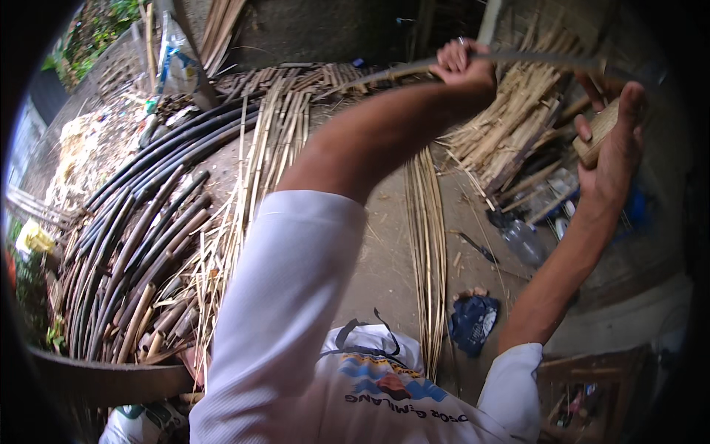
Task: The person repeatedly splits long bamboo poles into thin strips using a machete. They hold each pole, strike it with the blade, and pull the resulting strips apart, then set them aside. The process is repeated for multiple poles throughout the clip.
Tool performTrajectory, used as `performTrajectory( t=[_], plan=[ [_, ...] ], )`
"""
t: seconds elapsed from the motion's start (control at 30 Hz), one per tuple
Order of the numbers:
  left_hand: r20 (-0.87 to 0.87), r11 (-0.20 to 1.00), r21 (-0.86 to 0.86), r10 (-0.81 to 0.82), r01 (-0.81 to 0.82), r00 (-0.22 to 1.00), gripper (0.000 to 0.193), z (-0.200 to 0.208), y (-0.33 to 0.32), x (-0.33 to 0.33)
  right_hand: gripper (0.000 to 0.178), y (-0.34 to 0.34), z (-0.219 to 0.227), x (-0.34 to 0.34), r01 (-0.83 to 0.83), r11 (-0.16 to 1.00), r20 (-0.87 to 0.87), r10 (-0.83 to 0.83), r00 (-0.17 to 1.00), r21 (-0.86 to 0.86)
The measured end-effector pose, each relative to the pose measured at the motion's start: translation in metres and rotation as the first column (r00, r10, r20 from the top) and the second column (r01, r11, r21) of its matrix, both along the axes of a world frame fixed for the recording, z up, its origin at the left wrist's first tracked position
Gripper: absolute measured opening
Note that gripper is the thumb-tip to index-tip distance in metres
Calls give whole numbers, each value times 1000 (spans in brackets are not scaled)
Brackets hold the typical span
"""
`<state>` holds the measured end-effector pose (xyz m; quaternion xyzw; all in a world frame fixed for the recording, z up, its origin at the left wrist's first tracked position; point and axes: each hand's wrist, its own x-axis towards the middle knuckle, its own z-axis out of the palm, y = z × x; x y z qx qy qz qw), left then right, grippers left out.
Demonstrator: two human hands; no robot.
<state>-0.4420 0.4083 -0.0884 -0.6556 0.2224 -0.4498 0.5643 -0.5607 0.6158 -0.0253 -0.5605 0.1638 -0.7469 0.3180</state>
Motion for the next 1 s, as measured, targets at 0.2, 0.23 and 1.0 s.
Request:
performTrajectory(
  t=[0.2,0.23,1.0],
  plan=[
    [-16,849,247,-478,467,878,35,-133,43,-87,32,2,-106,-77,376,850,37,-418,908,370],
    [-171,704,353,-599,616,782,45,-148,57,-103,28,2,-133,-96,414,819,33,-463,886,398],
    [129,528,-786,-368,-321,-921,59,-88,349,-272,36,42,-311,-150,3,999,431,-20,902,40]
  ],
)
